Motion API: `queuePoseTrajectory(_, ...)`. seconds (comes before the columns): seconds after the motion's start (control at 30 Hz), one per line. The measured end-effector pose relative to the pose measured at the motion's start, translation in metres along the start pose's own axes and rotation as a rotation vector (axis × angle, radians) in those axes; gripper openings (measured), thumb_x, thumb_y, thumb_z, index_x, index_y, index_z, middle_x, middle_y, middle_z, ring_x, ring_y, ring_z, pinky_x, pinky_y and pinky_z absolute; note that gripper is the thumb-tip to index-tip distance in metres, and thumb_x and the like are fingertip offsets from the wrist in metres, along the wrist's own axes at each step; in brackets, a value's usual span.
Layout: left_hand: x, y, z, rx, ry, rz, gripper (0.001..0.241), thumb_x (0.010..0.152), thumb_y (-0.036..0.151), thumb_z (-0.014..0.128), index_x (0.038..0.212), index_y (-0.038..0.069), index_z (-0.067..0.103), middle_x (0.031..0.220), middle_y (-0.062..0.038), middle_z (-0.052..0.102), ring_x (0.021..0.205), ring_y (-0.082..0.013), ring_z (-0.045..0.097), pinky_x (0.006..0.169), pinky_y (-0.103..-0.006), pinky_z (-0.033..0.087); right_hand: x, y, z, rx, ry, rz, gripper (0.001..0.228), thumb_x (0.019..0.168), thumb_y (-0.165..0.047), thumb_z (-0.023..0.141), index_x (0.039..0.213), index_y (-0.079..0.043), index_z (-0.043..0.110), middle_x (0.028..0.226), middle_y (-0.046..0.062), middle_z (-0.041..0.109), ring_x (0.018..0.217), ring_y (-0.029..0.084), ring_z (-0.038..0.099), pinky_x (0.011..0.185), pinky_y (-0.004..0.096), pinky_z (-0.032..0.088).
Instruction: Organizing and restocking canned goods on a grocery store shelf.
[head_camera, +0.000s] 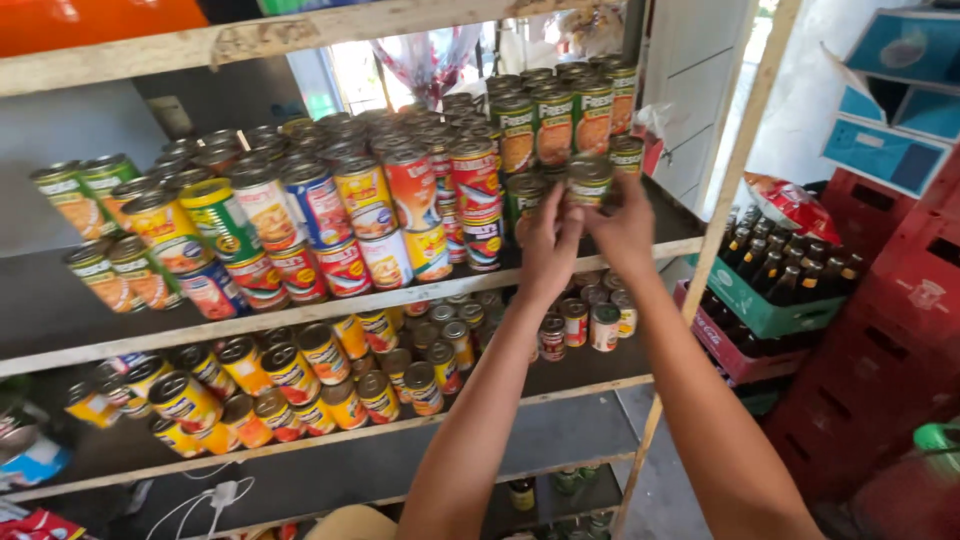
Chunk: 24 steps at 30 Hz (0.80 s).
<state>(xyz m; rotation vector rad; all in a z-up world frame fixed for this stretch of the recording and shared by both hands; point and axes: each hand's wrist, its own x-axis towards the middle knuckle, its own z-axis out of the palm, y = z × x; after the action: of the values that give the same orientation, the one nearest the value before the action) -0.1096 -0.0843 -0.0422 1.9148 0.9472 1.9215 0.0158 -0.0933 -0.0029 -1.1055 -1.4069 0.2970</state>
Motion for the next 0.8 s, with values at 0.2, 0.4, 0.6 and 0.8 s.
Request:
queuePoseTrajectory(0.2,-0.002,0.07,-0.073,-0.222,-0.229,0.084,0.062,0.103,0.007,0.06,0.161,0.011,0.04,0.151,-0.014,0.058,0.127,-0.018,0.062,0.101,-0.0306,0.056,-0.036,-0.078,-0.026,0.442,-0.115,-0.214,0.045,0.09,-0.002,0.08,0.129,0.0,0.058,0.116,0.006,0.072,0.108,0.013,0.068,0.092,0.029,0.055)
queuePoseTrajectory(0.4,-0.001,0.123,-0.191,-0.033,-0.076,0.311,0.08,0.093,-0.002,0.074,0.162,0.012,0.036,0.158,-0.016,0.051,0.142,-0.025,0.057,0.114,-0.0345,0.05,-0.084,-0.18,0.041,0.551,-0.171,-0.245,0.051,0.093,-0.001,0.079,0.138,-0.001,0.056,0.123,0.006,0.07,0.116,0.014,0.065,0.101,0.03,0.054)
queuePoseTrajectory(0.6,-0.008,0.121,-0.361,0.153,0.07,0.24,0.074,0.092,0.002,0.075,0.158,0.01,0.042,0.152,-0.018,0.057,0.139,-0.0265,0.062,0.111,-0.0334,0.052,-0.139,-0.255,0.187,0.683,-0.315,-0.313,0.053,0.102,-0.001,0.07,0.148,-0.003,0.043,0.134,0.009,0.063,0.122,0.014,0.063,0.106,0.031,0.054)
queuePoseTrajectory(0.8,-0.004,0.084,-0.53,0.236,0.175,0.215,0.07,0.093,0.008,0.075,0.156,0.004,0.045,0.146,-0.018,0.063,0.128,-0.0228,0.065,0.107,-0.0334,0.052,-0.179,-0.322,0.348,0.863,-0.331,-0.423,0.042,0.104,0.004,0.067,0.129,-0.005,0.034,0.128,0.008,0.051,0.125,0.016,0.058,0.107,0.032,0.051)
